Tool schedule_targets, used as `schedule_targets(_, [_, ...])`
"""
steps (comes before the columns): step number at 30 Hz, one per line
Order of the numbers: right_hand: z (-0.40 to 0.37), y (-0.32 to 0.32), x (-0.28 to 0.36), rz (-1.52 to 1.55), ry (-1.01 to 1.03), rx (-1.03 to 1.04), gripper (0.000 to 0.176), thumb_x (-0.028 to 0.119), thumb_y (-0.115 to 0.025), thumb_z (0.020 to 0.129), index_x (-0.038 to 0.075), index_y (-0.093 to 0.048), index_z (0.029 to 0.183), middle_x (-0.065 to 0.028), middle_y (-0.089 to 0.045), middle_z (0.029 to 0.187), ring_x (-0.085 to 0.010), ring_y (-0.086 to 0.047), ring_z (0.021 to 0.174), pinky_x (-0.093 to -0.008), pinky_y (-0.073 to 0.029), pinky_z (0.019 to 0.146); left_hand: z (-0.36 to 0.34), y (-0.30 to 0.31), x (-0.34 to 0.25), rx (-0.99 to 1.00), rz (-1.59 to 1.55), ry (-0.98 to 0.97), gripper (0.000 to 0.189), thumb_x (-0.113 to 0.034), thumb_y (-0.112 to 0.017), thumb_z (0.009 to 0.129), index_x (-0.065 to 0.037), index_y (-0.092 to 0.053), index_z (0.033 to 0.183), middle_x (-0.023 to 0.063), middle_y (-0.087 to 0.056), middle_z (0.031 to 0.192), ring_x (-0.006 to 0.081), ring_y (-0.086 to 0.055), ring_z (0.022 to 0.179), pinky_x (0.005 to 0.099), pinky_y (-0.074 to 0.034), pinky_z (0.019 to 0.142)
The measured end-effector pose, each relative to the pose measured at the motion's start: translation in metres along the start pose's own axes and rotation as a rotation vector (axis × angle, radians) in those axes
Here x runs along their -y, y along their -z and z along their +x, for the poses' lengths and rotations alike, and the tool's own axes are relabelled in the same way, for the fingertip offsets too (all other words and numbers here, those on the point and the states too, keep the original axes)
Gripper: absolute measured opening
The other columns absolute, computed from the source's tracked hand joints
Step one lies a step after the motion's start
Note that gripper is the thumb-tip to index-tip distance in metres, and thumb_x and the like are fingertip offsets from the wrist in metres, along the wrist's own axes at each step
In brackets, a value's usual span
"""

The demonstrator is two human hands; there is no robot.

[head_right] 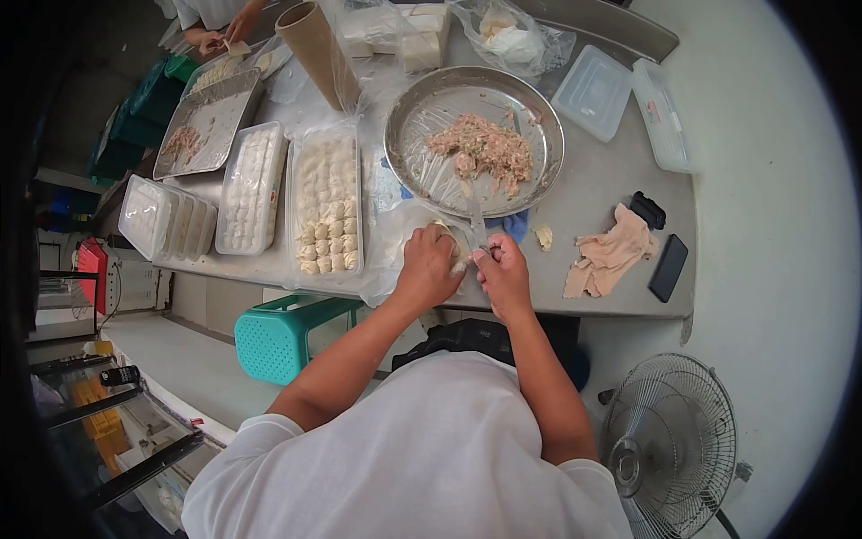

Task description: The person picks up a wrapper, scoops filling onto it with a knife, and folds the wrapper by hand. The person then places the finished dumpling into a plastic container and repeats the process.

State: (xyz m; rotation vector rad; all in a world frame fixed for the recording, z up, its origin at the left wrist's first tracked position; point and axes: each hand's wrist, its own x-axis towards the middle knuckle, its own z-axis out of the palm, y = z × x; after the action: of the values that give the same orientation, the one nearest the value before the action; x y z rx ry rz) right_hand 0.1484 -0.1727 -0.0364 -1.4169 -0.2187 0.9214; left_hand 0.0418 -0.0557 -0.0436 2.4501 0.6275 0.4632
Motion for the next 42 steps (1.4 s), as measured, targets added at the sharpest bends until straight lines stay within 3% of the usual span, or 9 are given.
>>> schedule_targets(9, [0.000,0.004,-0.001,-0.034,-0.012,0.004,0.017,0.008,-0.061,0.091,0.008,-0.050,0.103,-0.0041,-0.064,0.085,-0.0051,-0.048,0.058,-0.0187,-0.036,0.044,0.002,-0.002,0.009,0.030,-0.053,0.058,0.029,-0.015,-0.070,0.071,0.002,-0.065,0.094,0.0182,-0.054,0.106,0.0379,-0.051,0.100,0.0478,-0.043,0.083])
schedule_targets(15, [-0.001,-0.003,-0.005,-0.031,-0.051,0.063,0.017,0.009,-0.062,0.090,0.009,-0.051,0.103,-0.0031,-0.065,0.086,-0.0047,-0.048,0.057,-0.0187,-0.035,0.044,0.000,0.009,0.038,0.049,-0.361,0.006,0.023,-0.012,-0.064,0.077,0.003,-0.062,0.095,0.0206,-0.059,0.108,0.0374,-0.056,0.105,0.0449,-0.045,0.092])
schedule_targets(18, [-0.002,-0.009,-0.003,-0.099,-0.091,0.048,0.017,0.011,-0.066,0.089,0.009,-0.052,0.098,0.0018,-0.058,0.075,-0.0034,-0.045,0.055,-0.0197,-0.031,0.042,-0.009,0.018,0.070,-0.038,-0.693,0.080,0.017,-0.013,-0.058,0.086,0.000,-0.061,0.097,0.0182,-0.061,0.115,0.0328,-0.059,0.110,0.0426,-0.045,0.099])
schedule_targets(20, [-0.003,-0.011,0.001,-0.098,-0.076,0.028,0.017,0.011,-0.066,0.090,0.009,-0.052,0.098,0.0005,-0.060,0.077,-0.0034,-0.044,0.054,-0.0196,-0.030,0.041,-0.020,0.019,0.098,-0.184,-1.984,0.412,0.021,-0.014,-0.053,0.093,-0.002,-0.062,0.107,0.0149,-0.063,0.120,0.0312,-0.059,0.114,0.0421,-0.045,0.102])
schedule_targets(23, [-0.004,-0.009,0.002,-0.166,-0.001,0.038,0.015,0.012,-0.064,0.092,0.006,-0.055,0.102,-0.0010,-0.061,0.078,-0.0060,-0.047,0.057,-0.0236,-0.037,0.046,-0.013,0.069,0.073,-0.369,-2.199,0.403,0.031,-0.020,-0.050,0.097,-0.002,-0.058,0.121,0.0141,-0.061,0.126,0.0322,-0.057,0.119,0.0441,-0.043,0.107])
schedule_targets(27, [-0.010,-0.015,0.018,-0.495,0.367,0.039,0.016,0.011,-0.061,0.094,0.002,-0.061,0.107,-0.0046,-0.063,0.082,-0.0121,-0.052,0.061,-0.0295,-0.045,0.056,0.002,0.076,0.071,-0.525,-2.269,0.547,0.038,-0.023,-0.046,0.100,0.001,-0.052,0.129,0.0165,-0.058,0.131,0.0327,-0.055,0.124,0.0466,-0.041,0.110])
schedule_targets(29, [-0.016,-0.027,0.040,-0.726,0.726,0.051,0.020,0.007,-0.062,0.089,0.003,-0.068,0.109,-0.0082,-0.062,0.084,-0.0214,-0.057,0.068,-0.0351,-0.048,0.066,0.013,0.083,0.057,-0.367,-1.993,0.738,0.038,-0.025,-0.042,0.103,0.002,-0.050,0.130,0.0186,-0.057,0.131,0.0331,-0.055,0.123,0.0474,-0.040,0.110])
schedule_targets(32, [-0.012,-0.026,0.040,-1.077,0.908,0.050,0.027,0.004,-0.065,0.082,0.008,-0.071,0.108,-0.0102,-0.058,0.083,-0.0276,-0.059,0.074,-0.0377,-0.049,0.066,0.020,0.096,0.040,-0.242,-2.094,0.704,0.038,-0.023,-0.041,0.104,0.004,-0.049,0.130,0.0199,-0.056,0.129,0.0328,-0.056,0.122,0.0450,-0.041,0.109])
schedule_targets(42, [-0.025,-0.025,0.067,-1.072,0.855,0.013,0.026,0.005,-0.066,0.081,0.009,-0.073,0.106,-0.0087,-0.057,0.082,-0.0275,-0.059,0.076,-0.0376,-0.049,0.066,0.024,0.081,0.053,-0.493,-1.881,0.725,0.038,-0.024,-0.039,0.105,0.002,-0.049,0.130,0.0153,-0.060,0.123,0.0278,-0.059,0.114,0.0419,-0.046,0.103])
